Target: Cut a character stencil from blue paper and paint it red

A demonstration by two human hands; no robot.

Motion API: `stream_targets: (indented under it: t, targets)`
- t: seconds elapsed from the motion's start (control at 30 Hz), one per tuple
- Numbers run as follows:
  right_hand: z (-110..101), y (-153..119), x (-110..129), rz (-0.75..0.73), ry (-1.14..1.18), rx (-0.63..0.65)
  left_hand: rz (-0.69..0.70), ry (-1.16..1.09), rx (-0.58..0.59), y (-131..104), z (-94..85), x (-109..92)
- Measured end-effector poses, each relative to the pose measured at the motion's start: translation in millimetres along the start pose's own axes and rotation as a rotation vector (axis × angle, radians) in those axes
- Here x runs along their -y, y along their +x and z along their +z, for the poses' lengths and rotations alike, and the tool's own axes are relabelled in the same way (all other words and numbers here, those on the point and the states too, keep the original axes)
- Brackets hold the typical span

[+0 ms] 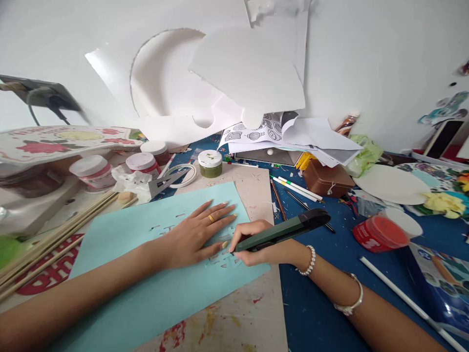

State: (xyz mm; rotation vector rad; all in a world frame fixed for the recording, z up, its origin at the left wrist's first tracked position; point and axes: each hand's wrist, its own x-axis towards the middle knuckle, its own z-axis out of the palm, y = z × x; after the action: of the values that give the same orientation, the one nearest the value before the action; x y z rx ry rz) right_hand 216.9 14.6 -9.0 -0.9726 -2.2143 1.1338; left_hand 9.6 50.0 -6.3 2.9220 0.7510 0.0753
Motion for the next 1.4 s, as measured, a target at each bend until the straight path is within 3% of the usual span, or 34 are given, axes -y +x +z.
stream_targets:
  t: [0.4, 0.73, 1.4]
  targets:
    - [-0.2, 0.6, 1.7, 0.005, 0.024, 0.023, 0.004, 0.022, -0.013, 0.5, 2.5, 0.0]
    - [0.2, 0.6, 0.5, 0.042, -0.002, -0.034, 0.012, 0.017, -0.014, 1.3, 1.7, -0.5]
    - [-2.1, 0.1, 3.6, 0.014, 0.063, 0.041, 0.014, 0.023, -0.018, 1.5, 3.5, 1.2]
